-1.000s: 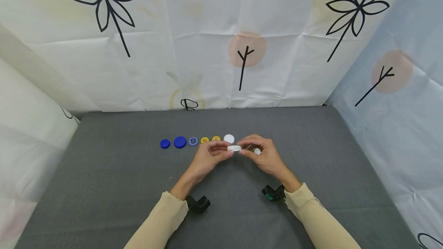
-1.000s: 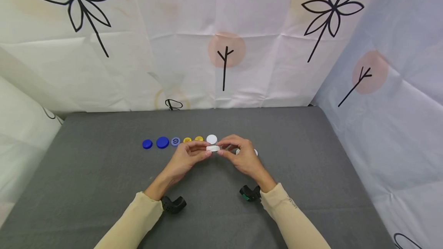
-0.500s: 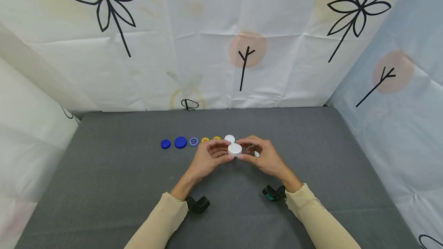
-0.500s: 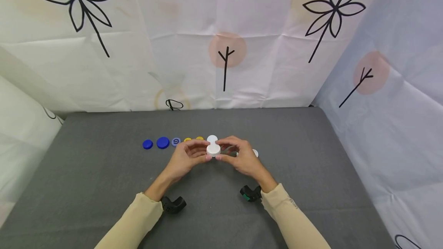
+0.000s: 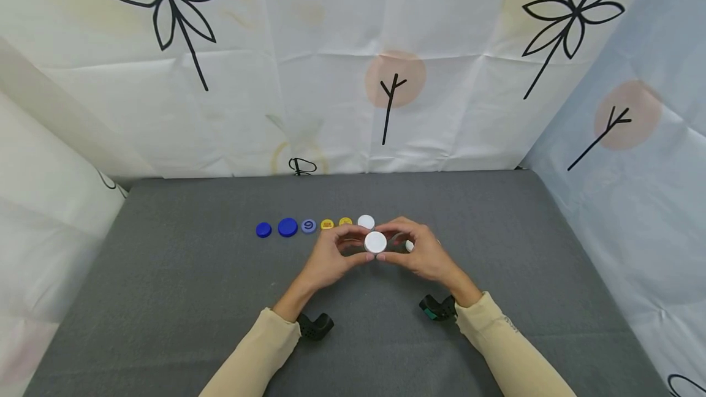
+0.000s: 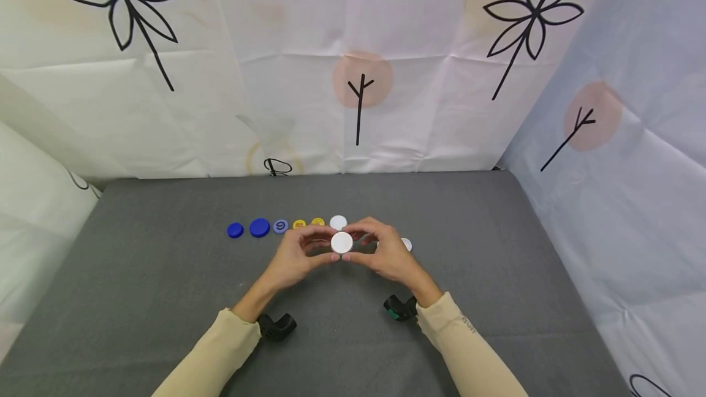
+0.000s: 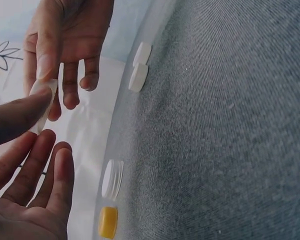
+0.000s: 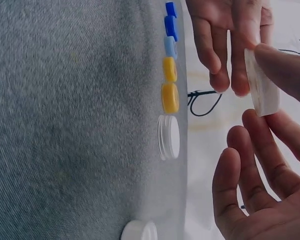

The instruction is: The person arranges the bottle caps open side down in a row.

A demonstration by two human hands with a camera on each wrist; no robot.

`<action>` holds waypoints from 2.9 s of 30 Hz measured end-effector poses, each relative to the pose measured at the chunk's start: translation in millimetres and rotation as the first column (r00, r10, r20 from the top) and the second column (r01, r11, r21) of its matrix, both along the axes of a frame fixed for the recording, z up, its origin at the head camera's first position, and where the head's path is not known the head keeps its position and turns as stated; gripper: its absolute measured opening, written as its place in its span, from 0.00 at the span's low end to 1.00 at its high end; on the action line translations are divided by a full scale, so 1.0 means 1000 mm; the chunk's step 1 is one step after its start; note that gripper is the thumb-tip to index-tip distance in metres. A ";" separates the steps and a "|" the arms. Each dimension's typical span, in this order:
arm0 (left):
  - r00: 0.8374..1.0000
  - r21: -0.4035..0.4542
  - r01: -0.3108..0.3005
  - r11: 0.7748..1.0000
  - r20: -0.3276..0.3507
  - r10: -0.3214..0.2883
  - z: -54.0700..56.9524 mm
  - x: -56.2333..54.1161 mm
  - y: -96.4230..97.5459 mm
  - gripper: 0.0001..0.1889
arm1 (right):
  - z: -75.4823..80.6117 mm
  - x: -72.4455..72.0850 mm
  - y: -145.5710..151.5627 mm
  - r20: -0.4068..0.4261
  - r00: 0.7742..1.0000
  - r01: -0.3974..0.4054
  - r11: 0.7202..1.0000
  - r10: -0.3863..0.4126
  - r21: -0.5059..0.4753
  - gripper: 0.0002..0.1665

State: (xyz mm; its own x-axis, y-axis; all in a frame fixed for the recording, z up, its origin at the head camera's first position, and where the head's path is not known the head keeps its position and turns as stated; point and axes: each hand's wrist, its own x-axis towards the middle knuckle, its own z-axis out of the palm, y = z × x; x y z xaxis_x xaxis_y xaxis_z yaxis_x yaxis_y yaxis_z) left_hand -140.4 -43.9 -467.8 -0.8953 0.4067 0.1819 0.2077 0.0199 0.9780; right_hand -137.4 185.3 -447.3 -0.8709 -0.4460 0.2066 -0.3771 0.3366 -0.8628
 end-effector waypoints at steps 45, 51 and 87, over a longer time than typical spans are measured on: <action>0.998 -0.272 0.025 0.962 0.055 -0.011 -0.004 0.001 0.004 0.16 | -0.019 -0.041 0.014 -0.046 0.959 0.278 0.892 -0.281 0.356 0.26; 1.000 -0.273 0.006 0.962 0.020 -0.001 -0.005 0.000 0.013 0.15 | -0.015 -0.030 0.029 -0.068 0.975 0.223 0.910 -0.213 0.351 0.25; 0.997 -0.320 -0.070 0.945 -0.033 0.063 -0.015 -0.005 0.059 0.13 | -0.008 0.002 0.041 -0.146 0.981 0.169 0.933 -0.127 0.319 0.20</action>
State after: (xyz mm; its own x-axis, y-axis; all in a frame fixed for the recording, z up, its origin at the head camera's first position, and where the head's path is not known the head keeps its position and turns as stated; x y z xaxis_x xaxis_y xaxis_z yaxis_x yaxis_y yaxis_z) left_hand -145.2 15.1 -482.6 -0.9195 0.3864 0.0714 0.2164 0.3463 0.9128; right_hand -135.3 226.6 -455.6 -0.9099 -0.3747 0.1781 -0.3954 0.6534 -0.6456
